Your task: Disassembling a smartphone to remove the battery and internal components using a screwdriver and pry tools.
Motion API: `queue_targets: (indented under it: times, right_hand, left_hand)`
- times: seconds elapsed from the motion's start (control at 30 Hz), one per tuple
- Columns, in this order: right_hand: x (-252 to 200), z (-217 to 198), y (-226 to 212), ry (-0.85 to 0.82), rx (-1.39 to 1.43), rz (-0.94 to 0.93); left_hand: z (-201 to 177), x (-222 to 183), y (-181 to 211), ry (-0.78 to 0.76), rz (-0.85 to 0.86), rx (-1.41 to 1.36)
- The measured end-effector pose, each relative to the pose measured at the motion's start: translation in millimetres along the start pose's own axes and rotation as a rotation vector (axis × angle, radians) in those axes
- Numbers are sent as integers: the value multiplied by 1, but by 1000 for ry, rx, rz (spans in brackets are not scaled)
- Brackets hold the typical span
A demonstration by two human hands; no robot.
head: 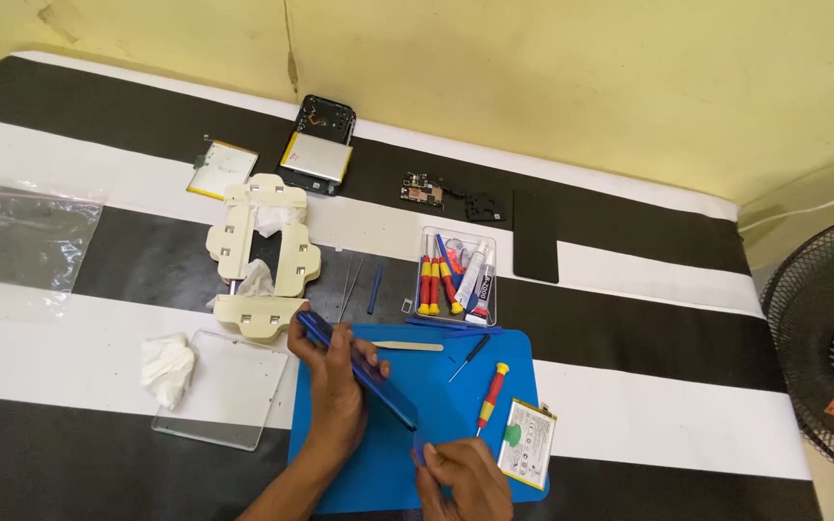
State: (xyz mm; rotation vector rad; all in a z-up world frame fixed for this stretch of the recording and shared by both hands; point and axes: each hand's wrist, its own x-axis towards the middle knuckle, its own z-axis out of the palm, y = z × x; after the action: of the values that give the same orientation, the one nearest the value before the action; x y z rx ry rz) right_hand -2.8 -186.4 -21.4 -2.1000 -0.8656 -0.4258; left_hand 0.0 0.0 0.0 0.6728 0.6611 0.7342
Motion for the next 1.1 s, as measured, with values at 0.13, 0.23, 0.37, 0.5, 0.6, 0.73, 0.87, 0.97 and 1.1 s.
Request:
queue_targets:
  times: [0.13, 0.23, 0.37, 0.5, 0.6, 0.73, 0.87, 0.97, 1.1]
  right_hand:
    - [1, 0, 4, -73, 5, -20]
    - [11, 2, -8, 32, 20, -19]
    - [11, 4, -8, 53, 49, -28]
    - [-10, 13, 10, 26, -97, -35]
    - [-13, 22, 12, 56, -142, -98]
    - [22, 19, -18, 135, 3, -59]
    - [13, 16, -22, 103, 69, 105]
    - [7, 18, -20, 110, 73, 133]
    - [19, 16, -30, 108, 155, 51]
  left_hand:
    - [4, -2, 5, 18, -18, -1]
    - [6, -4, 8, 52, -70, -72]
    - [5, -4, 7, 44, -79, -60]
    - [7, -5, 8, 77, -76, 17]
    - [4, -8, 11, 86, -14, 83]
    - [-2, -6, 7, 84, 82, 166]
    - [0, -7, 5, 89, 44, 151]
    - [1, -8, 6, 109, 59, 172]
    - [2, -6, 8, 130, 6, 145]
